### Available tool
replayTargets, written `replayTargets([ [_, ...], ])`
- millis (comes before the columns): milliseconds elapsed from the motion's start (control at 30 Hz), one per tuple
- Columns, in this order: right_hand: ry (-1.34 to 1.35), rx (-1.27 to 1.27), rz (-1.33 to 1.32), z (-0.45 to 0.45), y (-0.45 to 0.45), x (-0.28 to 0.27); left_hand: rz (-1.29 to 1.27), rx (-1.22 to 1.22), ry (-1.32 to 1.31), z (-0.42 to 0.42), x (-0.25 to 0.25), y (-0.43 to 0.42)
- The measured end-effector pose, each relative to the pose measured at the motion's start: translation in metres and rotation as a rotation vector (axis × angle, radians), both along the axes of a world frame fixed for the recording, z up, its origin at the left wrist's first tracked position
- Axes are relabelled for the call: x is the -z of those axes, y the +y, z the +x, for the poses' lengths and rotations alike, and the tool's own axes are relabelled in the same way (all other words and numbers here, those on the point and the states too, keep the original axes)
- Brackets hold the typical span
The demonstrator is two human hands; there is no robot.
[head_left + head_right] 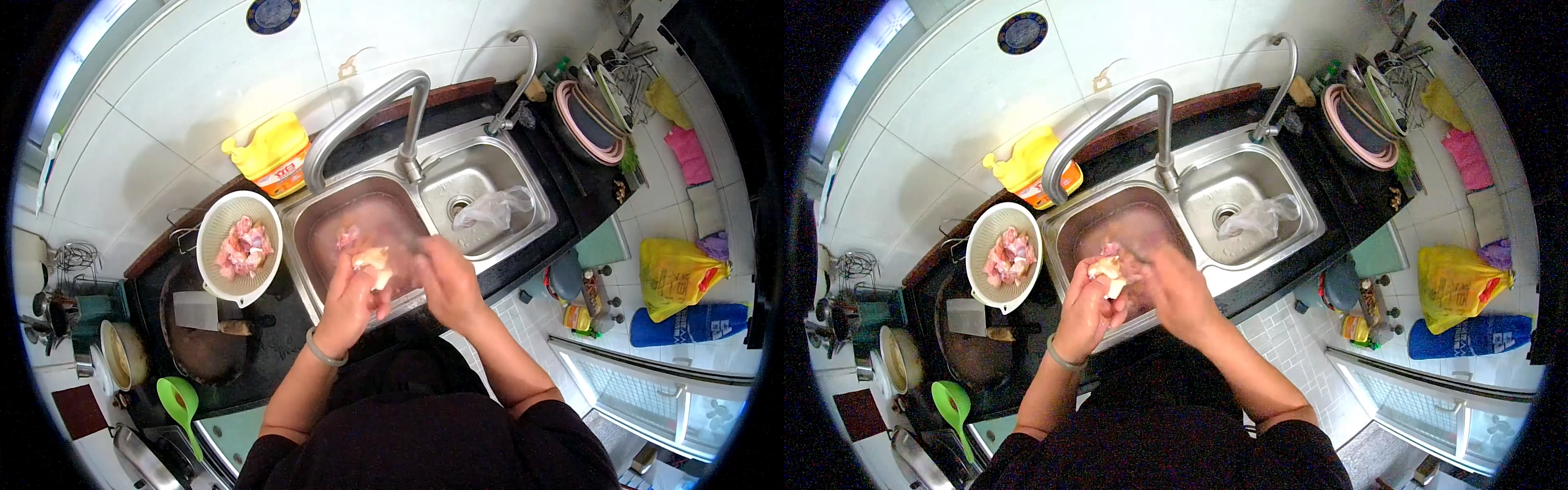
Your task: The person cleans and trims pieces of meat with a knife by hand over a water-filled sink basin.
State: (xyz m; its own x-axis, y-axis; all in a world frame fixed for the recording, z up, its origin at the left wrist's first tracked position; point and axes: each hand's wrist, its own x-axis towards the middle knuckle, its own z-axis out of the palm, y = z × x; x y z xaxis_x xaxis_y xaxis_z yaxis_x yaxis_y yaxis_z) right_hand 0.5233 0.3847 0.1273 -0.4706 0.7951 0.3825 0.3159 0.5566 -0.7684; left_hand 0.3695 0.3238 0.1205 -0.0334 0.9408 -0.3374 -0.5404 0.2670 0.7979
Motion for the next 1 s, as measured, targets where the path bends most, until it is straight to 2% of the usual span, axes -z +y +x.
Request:
replayTargets([
  [33, -0.116, -0.104, 0.192, 0.002, 0.001, 0.005, -0.003, -0.019, -0.037, 0.000, 0.001, 0.000],
  [133, -0.253, -0.136, 0.270, -0.001, -0.006, -0.004, 0.009, -0.028, -0.073, 0.001, -0.005, 0.002],
  [233, -0.233, -0.044, 0.324, -0.006, -0.008, 0.004, -0.009, -0.038, -0.053, 0.000, -0.007, 0.004],
  [367, -0.250, 0.047, 0.310, -0.017, -0.014, 0.011, -0.008, -0.070, -0.014, -0.001, -0.005, 0.009],
  [533, -0.235, 0.208, 0.141, -0.022, -0.018, 0.010, 0.008, -0.139, 0.100, 0.007, -0.006, 0.010],
  [567, -0.237, 0.212, 0.140, -0.021, -0.019, 0.006, 0.015, -0.164, 0.161, 0.008, -0.004, 0.009],
  [633, -0.204, 0.059, 0.303, -0.020, -0.020, -0.002, 0.062, -0.177, 0.232, 0.006, 0.007, 0.007],
  [733, -0.365, 0.106, 0.203, -0.022, -0.019, 0.000, 0.120, -0.183, 0.347, 0.007, 0.010, 0.005],
  [833, -0.363, 0.166, 0.108, -0.022, -0.016, 0.003, 0.114, -0.191, 0.358, 0.008, 0.008, 0.003],
  [867, -0.364, 0.167, 0.107, -0.022, -0.018, 0.001, 0.092, -0.204, 0.321, 0.008, 0.008, 0.003],
  [900, -0.317, 0.115, 0.218, -0.024, -0.021, -0.002, 0.091, -0.204, 0.321, 0.006, 0.014, 0.003],
  [967, -0.270, 0.062, 0.328, -0.024, -0.023, -0.001, 0.172, -0.214, 0.529, -0.001, 0.033, 0.004],
  [1000, -0.338, 0.073, 0.259, -0.024, -0.021, 0.003, 0.174, -0.213, 0.529, 0.001, 0.029, 0.004],
])
